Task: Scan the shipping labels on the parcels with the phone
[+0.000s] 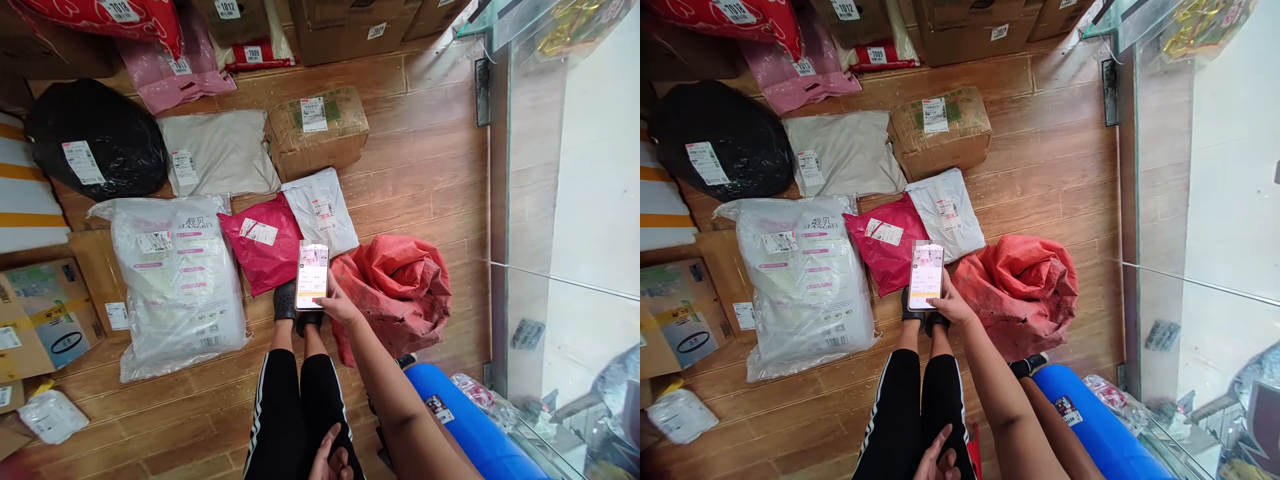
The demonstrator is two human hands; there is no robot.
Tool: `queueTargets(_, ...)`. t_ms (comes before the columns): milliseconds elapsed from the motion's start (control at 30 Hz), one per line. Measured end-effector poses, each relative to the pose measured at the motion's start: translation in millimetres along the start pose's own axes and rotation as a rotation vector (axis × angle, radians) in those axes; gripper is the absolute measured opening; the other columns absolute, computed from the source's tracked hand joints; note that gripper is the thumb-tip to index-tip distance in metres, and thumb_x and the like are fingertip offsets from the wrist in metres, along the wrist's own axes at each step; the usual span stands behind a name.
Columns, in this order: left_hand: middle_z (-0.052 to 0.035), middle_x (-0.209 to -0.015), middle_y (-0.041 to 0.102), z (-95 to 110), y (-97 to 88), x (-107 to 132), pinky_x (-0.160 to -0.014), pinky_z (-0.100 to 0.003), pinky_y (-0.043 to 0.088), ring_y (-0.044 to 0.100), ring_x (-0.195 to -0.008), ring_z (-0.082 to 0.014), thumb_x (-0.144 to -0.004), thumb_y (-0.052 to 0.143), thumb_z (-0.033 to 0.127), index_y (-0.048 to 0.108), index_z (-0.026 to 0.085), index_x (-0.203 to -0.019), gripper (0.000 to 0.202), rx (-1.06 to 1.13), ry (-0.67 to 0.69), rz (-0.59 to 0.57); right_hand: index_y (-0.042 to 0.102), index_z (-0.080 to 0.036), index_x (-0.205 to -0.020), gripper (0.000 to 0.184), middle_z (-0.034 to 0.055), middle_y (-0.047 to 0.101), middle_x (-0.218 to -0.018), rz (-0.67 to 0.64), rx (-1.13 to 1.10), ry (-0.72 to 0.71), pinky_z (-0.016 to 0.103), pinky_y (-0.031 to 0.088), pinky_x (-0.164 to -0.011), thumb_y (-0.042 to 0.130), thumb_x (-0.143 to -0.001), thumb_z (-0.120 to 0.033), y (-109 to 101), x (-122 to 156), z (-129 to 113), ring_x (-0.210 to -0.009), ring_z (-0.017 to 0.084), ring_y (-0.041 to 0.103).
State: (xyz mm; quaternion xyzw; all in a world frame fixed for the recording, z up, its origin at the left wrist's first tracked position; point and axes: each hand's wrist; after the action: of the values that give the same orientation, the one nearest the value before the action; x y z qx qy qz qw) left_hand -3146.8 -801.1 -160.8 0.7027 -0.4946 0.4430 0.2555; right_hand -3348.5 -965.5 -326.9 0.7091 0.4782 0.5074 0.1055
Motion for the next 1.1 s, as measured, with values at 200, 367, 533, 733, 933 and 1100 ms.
queueTargets(200,0.0019,-0.062,0.050,-2.2,-6.9,-5.7,-0.049,-0.018,0.032,0.043,-0.048,-0.0071,-0.080,0.070,0.031,0.066,0.024,-0.110,0.030,0.036,-0.003,0.029,0.033,-0.038,-0.145,0.099,0.0028,0.052,-0.148,0.022,0.000,-0.010,0.046,0.051,-0.104,0.084,-0.061,-0.024,0.9,1.8,0.6,-0.128,0.028,0.058)
queueTargets(367,0.0032,-0.063,0.050,-5.5,-12.0,-9.0,-0.049,-0.018,0.030,0.043,-0.048,-0.0074,-0.081,0.068,0.032,0.060,0.030,-0.119,0.039,0.044,-0.012,0.026,0.035,-0.037,-0.145,0.097,0.0035,0.058,-0.142,0.036,0.039,-0.009,0.048,0.049,-0.105,0.084,-0.062,-0.026,1.1,2.4,-3.1,-0.129,0.029,0.057)
queueTargets(533,0.0060,-0.065,0.052,-10.9,-19.0,-14.0,-0.051,-0.020,0.031,0.047,-0.049,-0.0072,-0.087,0.063,0.035,0.044,0.026,-0.135,0.052,0.078,-0.037,-0.015,0.038,-0.036,-0.144,0.094,0.0038,0.060,-0.140,0.035,0.043,0.005,0.048,0.050,-0.104,0.083,-0.062,-0.024,6.3,4.0,-2.0,-0.130,0.029,0.056)
queueTargets(733,0.0059,-0.064,0.055,-11.8,-17.4,-12.2,-0.051,-0.021,0.032,0.051,-0.047,-0.0082,-0.098,0.043,0.040,0.029,0.026,-0.145,0.051,0.152,-0.075,-0.120,0.041,-0.035,-0.141,0.090,0.0029,0.065,-0.133,0.046,0.052,0.045,0.044,0.052,-0.100,0.080,-0.063,-0.017,24.4,11.7,8.0,-0.121,0.027,0.062)
queueTargets(933,0.0042,-0.067,0.061,-4.7,-20.5,4.3,-0.051,-0.020,0.037,0.057,-0.049,-0.0078,-0.100,0.035,0.042,0.026,0.029,-0.148,0.050,0.240,-0.110,-0.194,0.054,-0.032,-0.127,0.063,-0.0006,0.072,-0.116,0.109,0.139,0.157,0.031,0.055,-0.079,0.076,-0.069,-0.022,43.2,19.1,31.5,-0.096,0.020,0.069)
queueTargets(1100,0.0034,-0.069,0.062,9.7,-49.9,-1.2,-0.049,-0.019,0.035,0.058,-0.052,-0.0087,-0.098,0.044,0.041,0.031,0.030,-0.146,0.051,0.232,-0.058,-0.170,0.062,-0.028,-0.115,0.044,-0.0006,0.073,-0.100,0.072,0.279,0.225,0.025,0.051,-0.069,0.073,-0.077,-0.046,55.3,0.9,54.2,-0.079,0.016,0.068)
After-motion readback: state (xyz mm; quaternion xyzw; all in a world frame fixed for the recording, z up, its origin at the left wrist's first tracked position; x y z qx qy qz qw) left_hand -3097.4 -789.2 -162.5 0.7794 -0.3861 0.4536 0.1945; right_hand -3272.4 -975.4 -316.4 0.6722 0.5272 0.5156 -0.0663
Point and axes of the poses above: each hand's wrist, its own x-axis away from the middle knuckle, its own y-axis out of the palm, z = x × y
